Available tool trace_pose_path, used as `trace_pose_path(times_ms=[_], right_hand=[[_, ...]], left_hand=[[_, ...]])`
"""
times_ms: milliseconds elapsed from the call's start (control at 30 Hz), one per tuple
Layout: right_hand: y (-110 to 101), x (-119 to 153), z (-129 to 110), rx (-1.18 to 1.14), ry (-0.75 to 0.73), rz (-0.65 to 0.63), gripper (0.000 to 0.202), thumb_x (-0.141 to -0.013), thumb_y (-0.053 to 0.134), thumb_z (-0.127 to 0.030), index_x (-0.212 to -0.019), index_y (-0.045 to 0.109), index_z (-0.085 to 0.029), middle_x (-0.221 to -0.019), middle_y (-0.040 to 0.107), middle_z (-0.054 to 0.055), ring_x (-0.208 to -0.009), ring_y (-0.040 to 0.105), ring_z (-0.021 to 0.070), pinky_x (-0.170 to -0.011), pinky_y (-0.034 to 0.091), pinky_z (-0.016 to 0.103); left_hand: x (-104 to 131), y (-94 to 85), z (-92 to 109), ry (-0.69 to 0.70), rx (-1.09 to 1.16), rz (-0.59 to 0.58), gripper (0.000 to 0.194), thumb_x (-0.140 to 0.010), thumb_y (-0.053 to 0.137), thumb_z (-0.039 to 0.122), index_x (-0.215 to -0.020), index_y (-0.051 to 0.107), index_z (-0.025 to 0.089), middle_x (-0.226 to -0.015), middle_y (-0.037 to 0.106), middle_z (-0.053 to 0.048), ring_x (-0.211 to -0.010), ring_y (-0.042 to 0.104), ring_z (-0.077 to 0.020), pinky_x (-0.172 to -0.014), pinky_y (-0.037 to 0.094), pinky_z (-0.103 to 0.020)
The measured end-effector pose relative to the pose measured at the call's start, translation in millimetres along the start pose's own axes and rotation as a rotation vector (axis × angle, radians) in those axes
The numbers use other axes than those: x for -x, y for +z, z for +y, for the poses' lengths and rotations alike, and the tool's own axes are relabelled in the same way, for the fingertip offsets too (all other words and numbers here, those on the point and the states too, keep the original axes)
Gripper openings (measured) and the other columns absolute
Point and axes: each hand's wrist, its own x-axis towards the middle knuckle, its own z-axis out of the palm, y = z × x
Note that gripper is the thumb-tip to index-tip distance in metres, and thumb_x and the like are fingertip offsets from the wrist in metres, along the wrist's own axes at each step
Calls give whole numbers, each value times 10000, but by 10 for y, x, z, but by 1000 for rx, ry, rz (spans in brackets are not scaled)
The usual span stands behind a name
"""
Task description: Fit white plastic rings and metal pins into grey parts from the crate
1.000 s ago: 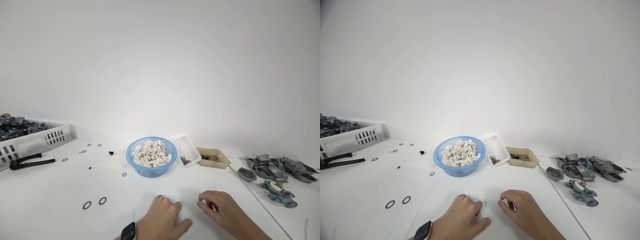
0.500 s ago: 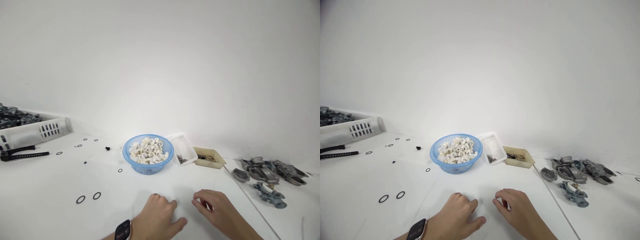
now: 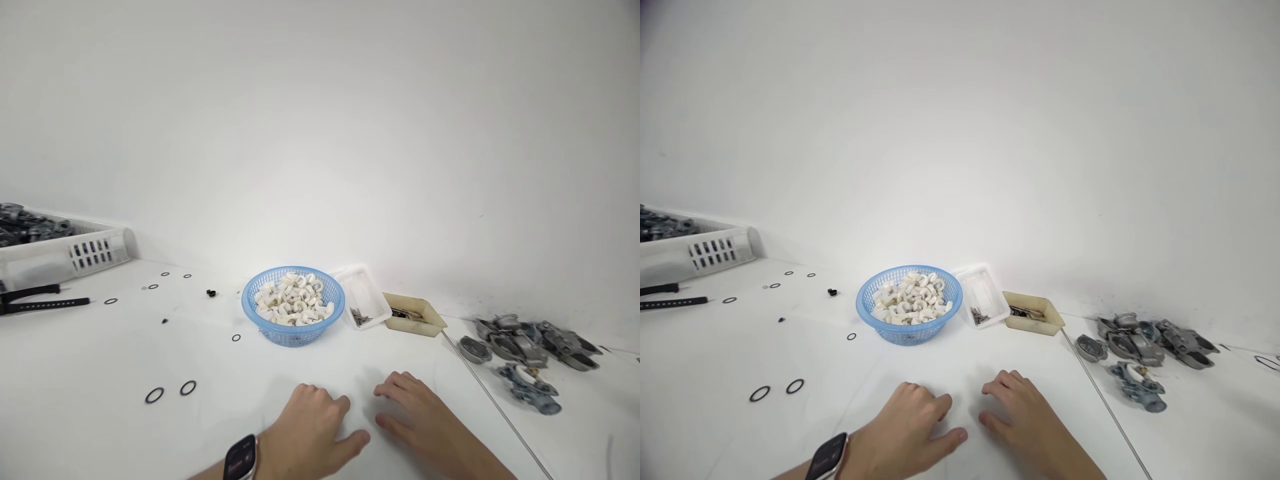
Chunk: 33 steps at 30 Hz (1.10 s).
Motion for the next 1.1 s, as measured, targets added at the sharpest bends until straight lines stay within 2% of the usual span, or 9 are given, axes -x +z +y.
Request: trace_pose_path(times_ms=[233, 433, 567, 667, 800, 900, 1000, 1100], right_hand=[[-23, 12, 13, -41, -18, 53, 196, -992, 567, -384, -1134, 686, -320, -1143, 679, 20, -1027, 662, 231, -901, 553, 376], [7, -2, 11, -6, 39, 20, 200, -953, 594, -363, -1128, 682, -322, -1267, 635, 59, -1052, 686, 260, -894, 584, 422], [-1, 3, 34, 13, 31, 65, 244, -965, 576, -397, -1176, 675, -324, -1356, 601, 70, -1005, 699, 257, -870, 591, 419], [-26, 10, 30, -2, 13, 70, 239, -983, 555, -399, -1171, 678, -319, -1272, 644, 58, -994, 694, 246, -882, 577, 400], [-38, 10, 11, -19, 29, -7, 227, -970, 579, -356, -1165, 691, -324, -1160, 694, 31, -960, 693, 242, -870, 571, 395], [-33, 14, 22, 1, 20, 39, 244, -972, 578, -379, -1175, 702, -323, -1176, 708, 27, -988, 690, 246, -889, 567, 391], [-31, 21, 41, -3, 36, 98, 343, -972, 578, -440, -1288, 669, -343, -1213, 715, 25, -1100, 675, 261, -940, 556, 383], [-20, 17, 54, -16, 66, 35, 446, -971, 576, -433, -1410, 586, -356, -1171, 730, 28, -1087, 676, 270, -949, 555, 413]], left_hand=[[-11, -3, -3, -16, 16, 6, 456, -1014, 490, 562, -877, 708, 186, -769, 730, -98, -774, 719, -310, -719, 491, -391], [-12, 7, -9, -11, 29, 18, 446, -1008, 508, 557, -879, 716, 184, -772, 734, -110, -777, 719, -330, -709, 490, -399], [-15, -3, -4, -5, 32, 18, 446, -1014, 501, 548, -894, 722, 180, -773, 737, -112, -766, 720, -324, -709, 495, -399], [-17, 5, -3, -4, 22, 11, 442, -1014, 500, 550, -909, 722, 183, -785, 741, -107, -777, 725, -318, -723, 506, -401], [-17, 6, -3, -5, 15, -3, 459, -1018, 486, 568, -923, 721, 185, -799, 745, -108, -795, 729, -320, -739, 517, -412], [-17, -13, 3, -14, 14, -14, 461, -1020, 483, 565, -923, 725, 185, -808, 748, -111, -812, 730, -325, -745, 522, -417], [-18, -23, 8, -20, 12, -24, 444, -1014, 503, 553, -931, 732, 182, -815, 751, -113, -821, 730, -319, -761, 523, -411], [-19, -14, 8, -18, 11, -25, 440, -1008, 517, 557, -932, 737, 183, -810, 752, -111, -816, 731, -310, -766, 522, -402]])
